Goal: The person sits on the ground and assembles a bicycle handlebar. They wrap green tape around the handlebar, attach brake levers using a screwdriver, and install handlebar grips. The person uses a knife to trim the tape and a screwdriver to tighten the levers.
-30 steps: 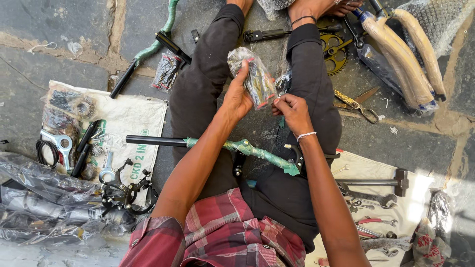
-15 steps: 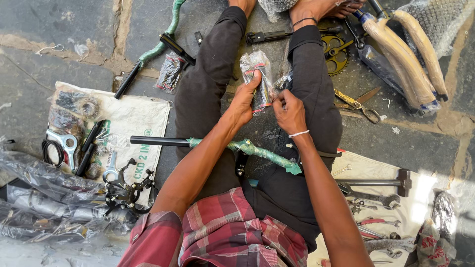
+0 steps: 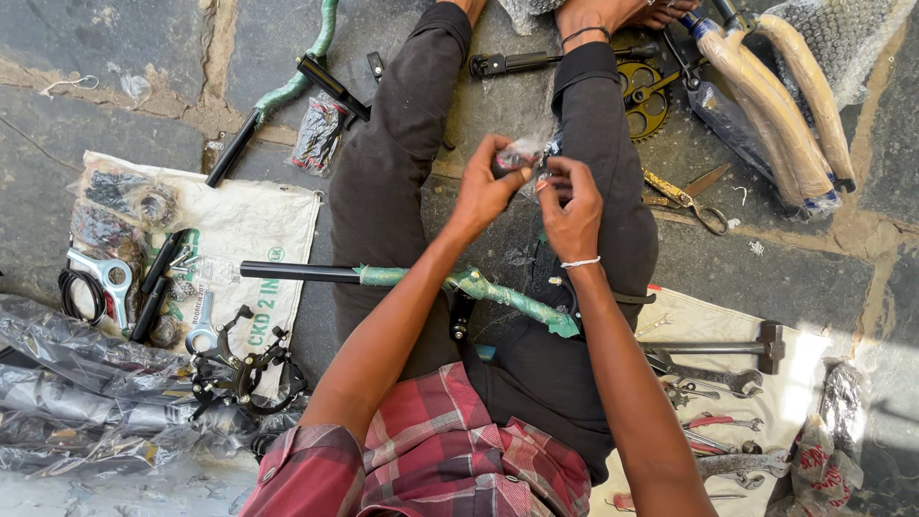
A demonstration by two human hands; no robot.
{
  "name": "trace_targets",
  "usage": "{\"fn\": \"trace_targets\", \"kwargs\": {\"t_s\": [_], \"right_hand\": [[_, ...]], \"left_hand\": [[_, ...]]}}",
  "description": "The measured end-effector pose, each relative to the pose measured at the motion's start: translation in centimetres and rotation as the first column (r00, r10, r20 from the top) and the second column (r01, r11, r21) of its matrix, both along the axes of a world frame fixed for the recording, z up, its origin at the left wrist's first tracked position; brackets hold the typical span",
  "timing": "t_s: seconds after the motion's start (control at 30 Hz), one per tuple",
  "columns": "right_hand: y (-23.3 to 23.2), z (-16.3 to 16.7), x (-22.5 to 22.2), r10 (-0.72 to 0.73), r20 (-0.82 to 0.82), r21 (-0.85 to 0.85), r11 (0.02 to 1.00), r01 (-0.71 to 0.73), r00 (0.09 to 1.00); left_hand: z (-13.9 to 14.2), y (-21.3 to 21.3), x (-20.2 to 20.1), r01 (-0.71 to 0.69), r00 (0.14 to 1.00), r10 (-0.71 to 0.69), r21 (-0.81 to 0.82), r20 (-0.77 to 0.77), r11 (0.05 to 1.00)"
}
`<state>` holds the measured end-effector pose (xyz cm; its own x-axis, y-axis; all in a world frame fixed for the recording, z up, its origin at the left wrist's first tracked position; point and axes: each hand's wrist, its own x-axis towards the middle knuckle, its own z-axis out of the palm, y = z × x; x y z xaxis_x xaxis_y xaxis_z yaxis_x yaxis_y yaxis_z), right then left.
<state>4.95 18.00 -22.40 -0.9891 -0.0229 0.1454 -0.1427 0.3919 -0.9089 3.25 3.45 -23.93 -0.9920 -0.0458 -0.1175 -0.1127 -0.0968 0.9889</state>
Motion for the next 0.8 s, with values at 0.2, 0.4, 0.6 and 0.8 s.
{"fn": "trace_targets", "kwargs": {"t_s": [0.2, 0.4, 0.6, 0.8], "right_hand": [[0.1, 0.6, -0.3, -0.042, -0.008, 0.048, 0.998, 0.042, 0.999], [0.8, 0.2, -0.9, -0.039, 0.113, -0.255, 0.965, 0.067, 0.993], [1.4, 0.0, -1.8, -0.091, 0.252, -0.472, 0.858, 0.205, 0.963], [1.1, 0.7, -1.9, -0.110, 0.243, -0.454, 0.865, 0.213, 0.964]], "left_hand": [[-0.1, 1.0, 0.3, 0.094, 0.989, -0.120, -0.265, -0.084, 0.960], [-0.2, 1.0, 0.2, 0.249, 0.969, -0.246, -0.113, 0.032, 0.962], [-0.1, 0.8, 0.1, 0.417, 0.898, -0.423, 0.070, 0.119, 0.906], [0.2, 0.6, 0.5, 0.340, 0.926, -0.362, 0.180, 0.107, 0.923]]}}
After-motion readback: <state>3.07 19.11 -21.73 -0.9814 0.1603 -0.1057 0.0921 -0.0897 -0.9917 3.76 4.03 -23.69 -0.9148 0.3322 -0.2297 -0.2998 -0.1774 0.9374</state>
